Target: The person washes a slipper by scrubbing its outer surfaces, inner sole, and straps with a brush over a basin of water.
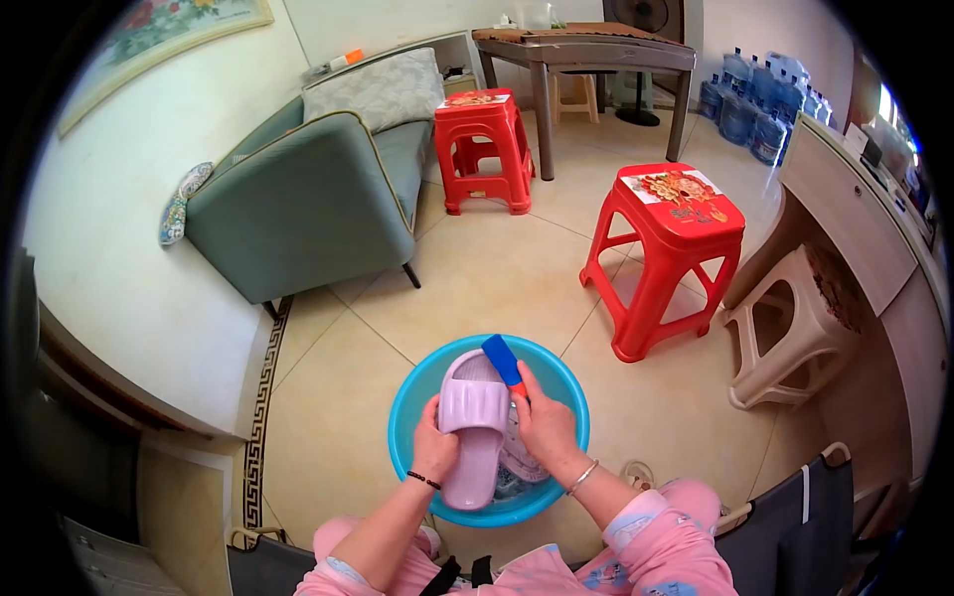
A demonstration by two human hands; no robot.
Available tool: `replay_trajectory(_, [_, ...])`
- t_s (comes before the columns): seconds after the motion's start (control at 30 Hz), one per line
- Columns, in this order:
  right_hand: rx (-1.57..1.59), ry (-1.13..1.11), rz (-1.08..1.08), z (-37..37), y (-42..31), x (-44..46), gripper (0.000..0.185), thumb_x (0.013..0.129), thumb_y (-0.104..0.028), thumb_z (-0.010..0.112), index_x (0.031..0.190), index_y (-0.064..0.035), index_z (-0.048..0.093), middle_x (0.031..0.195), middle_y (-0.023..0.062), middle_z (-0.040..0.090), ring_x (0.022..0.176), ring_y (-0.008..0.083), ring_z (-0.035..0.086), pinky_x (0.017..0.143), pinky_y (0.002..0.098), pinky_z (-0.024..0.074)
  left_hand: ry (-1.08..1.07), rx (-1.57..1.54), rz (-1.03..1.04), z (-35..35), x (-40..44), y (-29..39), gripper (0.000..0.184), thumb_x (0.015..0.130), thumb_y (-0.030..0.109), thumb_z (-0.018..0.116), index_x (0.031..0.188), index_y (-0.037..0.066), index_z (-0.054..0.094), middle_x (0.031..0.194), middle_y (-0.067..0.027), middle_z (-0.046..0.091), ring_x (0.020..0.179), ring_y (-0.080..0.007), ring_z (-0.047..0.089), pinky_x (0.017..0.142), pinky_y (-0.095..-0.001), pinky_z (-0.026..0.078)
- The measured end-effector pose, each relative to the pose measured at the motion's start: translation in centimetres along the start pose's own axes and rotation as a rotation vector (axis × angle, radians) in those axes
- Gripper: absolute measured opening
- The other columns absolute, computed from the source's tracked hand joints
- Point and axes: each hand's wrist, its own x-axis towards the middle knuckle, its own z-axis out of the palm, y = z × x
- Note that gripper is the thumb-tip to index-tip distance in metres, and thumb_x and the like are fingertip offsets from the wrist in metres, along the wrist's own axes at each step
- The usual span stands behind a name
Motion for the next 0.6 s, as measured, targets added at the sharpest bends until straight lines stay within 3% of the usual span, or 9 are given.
replay_trajectory(0.1, [0.364, 0.215, -0.060, 0.6, 0.6, 0.6, 0.044, 0.092, -0.020, 0.056, 0.135, -0.0116, 0.047, 0.087, 0.0211, 0.066, 0.068, 0.0336, 0.064, 0.058, 0.0413, 0.0486, -0.029, -0.080, -0.016, -0.4, 0.5, 0.0, 0.058, 0.072, -0.005, 0.057, 0.128, 0.004, 0.046, 0.116, -0.0169, 0.061, 0.110, -0.0293, 0.059, 0.092, -0.0349, 0.046])
replay_trajectory(0.13, [0.361, 0.215, -0.061, 0.2, 0.3, 0.6, 0.044, 0.092, -0.020, 0.056, 0.135, -0.0116, 0.047, 0.087, 0.0211, 0.066, 0.068, 0.0336, 0.064, 0.058, 0.0413, 0.0486, -0.028, -0.082, -0.015, -0.5, 0.5, 0.4, 0.058, 0.072, -0.005, 0.057, 0.128, 0.004, 0.046, 0.116, -0.0169, 0.061, 0.110, -0.0293, 0.059, 0.092, -0.0349, 0.046])
replay_trajectory(0.2, [0.511, 0.012, 0.051, -1.5, -0.6, 0.3, 0.042, 0.090, -0.015, 0.059, 0.130, -0.0059, 0.051, 0.106, 0.0200, 0.065, 0.088, 0.0295, 0.066, 0.075, 0.0329, 0.0507, -0.059, 0.020, -0.019, -0.8, 0.3, 1.7, 0.054, 0.073, -0.001, 0.061, 0.125, 0.003, 0.047, 0.115, -0.0183, 0.061, 0.109, -0.0300, 0.059, 0.091, -0.0361, 0.047])
replay_trajectory(0.23, [0.509, 0.013, 0.049, -2.0, -1.2, -0.1, 0.042, 0.090, -0.015, 0.059, 0.130, -0.0059, 0.051, 0.106, 0.0200, 0.065, 0.088, 0.0295, 0.066, 0.075, 0.0329, 0.0507, -0.059, 0.017, -0.017, -0.7, 0.2, 2.0, 0.054, 0.073, -0.001, 0.061, 0.125, 0.003, 0.047, 0.115, -0.0183, 0.061, 0.109, -0.0300, 0.059, 0.091, -0.0361, 0.047])
replay_trajectory(0.3, [0.298, 0.001, -0.270, -2.2, -2.1, -1.0, 0.038, 0.090, -0.013, 0.060, 0.127, -0.0058, 0.054, 0.101, 0.0205, 0.066, 0.085, 0.0298, 0.067, 0.072, 0.0332, 0.0504, -0.073, 0.184, -0.032, -0.3, -0.4, 2.3, 0.050, 0.074, 0.001, 0.063, 0.121, 0.003, 0.048, 0.112, -0.0206, 0.061, 0.106, -0.0328, 0.060, 0.088, -0.0385, 0.048])
replay_trajectory(0.4, [0.202, -0.012, -0.140, -1.5, -2.1, -1.3, 0.036, 0.090, -0.012, 0.059, 0.125, -0.0052, 0.057, 0.092, 0.0205, 0.067, 0.079, 0.0294, 0.067, 0.068, 0.0336, 0.0498, -0.007, 0.211, 0.026, 0.3, -1.1, 2.5, 0.048, 0.075, 0.002, 0.063, 0.120, 0.004, 0.048, 0.108, -0.0222, 0.062, 0.102, -0.0361, 0.061, 0.085, -0.0405, 0.048])
replay_trajectory(0.47, [0.205, 0.167, -0.180, -1.2, -0.3, -0.1, 0.035, 0.090, -0.013, 0.059, 0.124, -0.0042, 0.057, 0.085, 0.0199, 0.067, 0.075, 0.0286, 0.067, 0.065, 0.0351, 0.0492, 0.016, 0.165, 0.109, 0.1, -0.8, 1.4, 0.047, 0.075, 0.002, 0.062, 0.120, 0.005, 0.048, 0.107, -0.0220, 0.063, 0.101, -0.0369, 0.061, 0.085, -0.0408, 0.049])
replay_trajectory(0.5, [0.255, 0.125, -0.048, -1.9, 0.1, 0.5, 0.035, 0.090, -0.017, 0.059, 0.124, -0.0070, 0.058, 0.082, 0.0198, 0.066, 0.071, 0.0315, 0.065, 0.061, 0.0371, 0.0483, 0.046, 0.113, 0.192, -0.1, -0.6, 1.3, 0.047, 0.076, 0.002, 0.061, 0.120, 0.006, 0.048, 0.106, -0.0218, 0.063, 0.100, -0.0378, 0.061, 0.084, -0.0411, 0.049])
replay_trajectory(0.6, [0.335, 0.075, 0.095, -1.9, -0.3, 0.5, 0.035, 0.091, -0.021, 0.059, 0.124, -0.0105, 0.059, 0.080, 0.0210, 0.064, 0.070, 0.0367, 0.063, 0.059, 0.0394, 0.0474, 0.038, 0.142, 0.097, -0.5, -0.2, 1.8, 0.047, 0.075, 0.000, 0.061, 0.120, 0.006, 0.049, 0.106, -0.0206, 0.063, 0.100, -0.0370, 0.062, 0.084, -0.0407, 0.049])
